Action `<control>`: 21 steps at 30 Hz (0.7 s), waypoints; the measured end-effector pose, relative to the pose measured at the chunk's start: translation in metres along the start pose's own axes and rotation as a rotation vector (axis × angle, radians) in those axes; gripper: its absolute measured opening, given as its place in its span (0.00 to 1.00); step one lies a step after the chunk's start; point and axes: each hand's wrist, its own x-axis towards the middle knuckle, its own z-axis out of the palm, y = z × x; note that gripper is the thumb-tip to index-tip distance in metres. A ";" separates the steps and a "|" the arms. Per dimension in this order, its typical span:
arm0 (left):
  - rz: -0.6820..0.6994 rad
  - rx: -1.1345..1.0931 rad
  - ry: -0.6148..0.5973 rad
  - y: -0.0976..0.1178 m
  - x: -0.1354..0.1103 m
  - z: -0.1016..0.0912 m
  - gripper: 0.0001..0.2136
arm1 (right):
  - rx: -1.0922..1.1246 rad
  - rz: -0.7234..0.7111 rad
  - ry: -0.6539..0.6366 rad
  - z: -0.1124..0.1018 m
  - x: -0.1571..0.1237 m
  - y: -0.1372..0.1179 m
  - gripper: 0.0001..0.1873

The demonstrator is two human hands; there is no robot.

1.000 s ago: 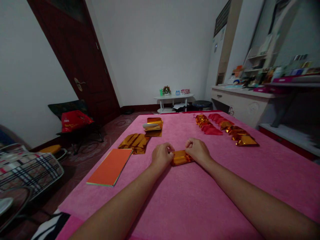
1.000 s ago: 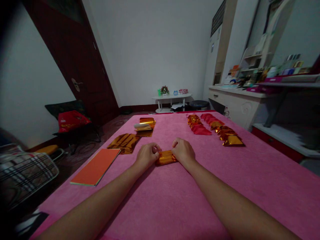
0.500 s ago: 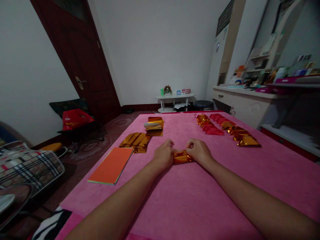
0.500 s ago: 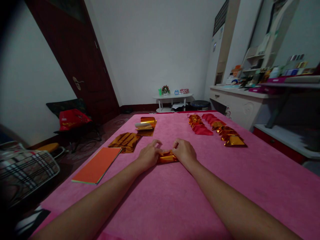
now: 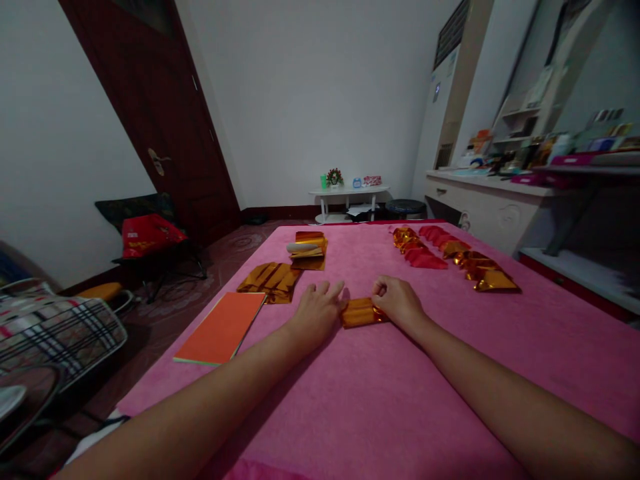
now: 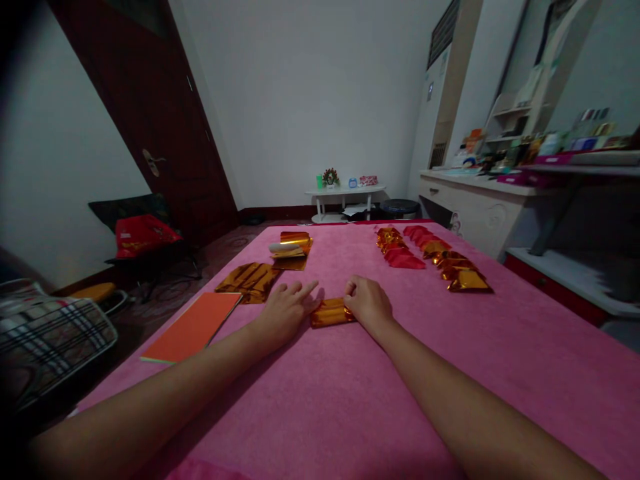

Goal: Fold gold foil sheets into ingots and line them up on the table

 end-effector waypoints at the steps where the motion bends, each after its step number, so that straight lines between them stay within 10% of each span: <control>1: 0.029 0.008 -0.002 -0.001 0.000 -0.001 0.18 | -0.022 0.006 -0.005 -0.001 -0.002 -0.001 0.05; 7: 0.084 -0.009 -0.056 -0.003 0.004 0.001 0.10 | -0.348 -0.302 0.116 -0.010 -0.019 -0.018 0.07; 11: 0.098 0.000 -0.065 -0.002 0.007 0.006 0.09 | -0.319 -0.545 -0.072 -0.007 -0.033 -0.042 0.13; 21: 0.051 -0.065 -0.078 -0.001 0.005 0.005 0.10 | -0.248 -0.426 -0.187 -0.012 -0.065 -0.037 0.22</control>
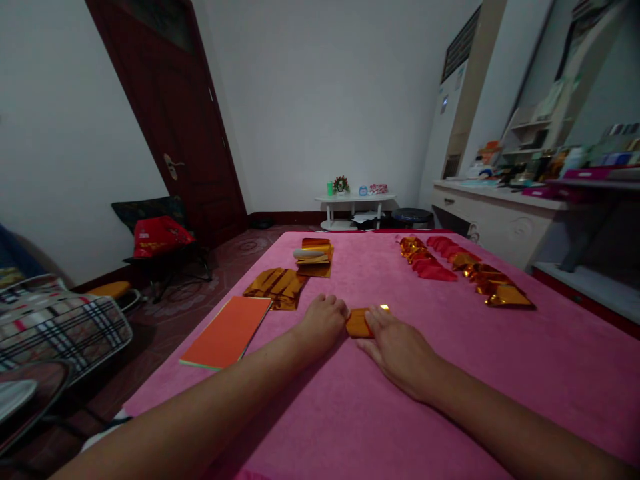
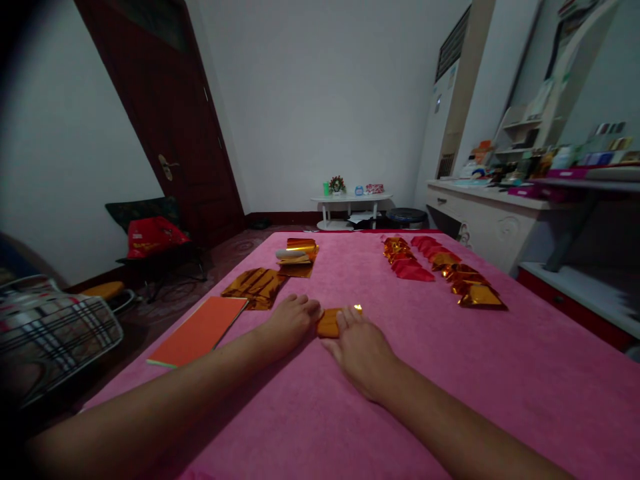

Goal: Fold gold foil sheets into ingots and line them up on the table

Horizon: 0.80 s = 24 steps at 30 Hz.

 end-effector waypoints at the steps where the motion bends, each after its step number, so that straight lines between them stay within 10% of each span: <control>1: -0.003 -0.018 -0.002 0.000 -0.001 -0.002 0.11 | -0.035 0.054 -0.008 -0.004 -0.002 0.008 0.22; 7: -0.178 -0.306 0.004 -0.014 0.006 -0.019 0.10 | -0.176 0.302 -0.077 -0.040 0.019 0.051 0.25; 12: -0.387 -0.560 -0.083 -0.022 0.026 -0.028 0.12 | 0.136 0.387 -0.059 -0.039 0.061 0.061 0.11; 24: -0.455 -1.207 0.231 -0.017 0.034 0.034 0.12 | 0.895 0.296 -0.081 0.001 0.062 0.074 0.14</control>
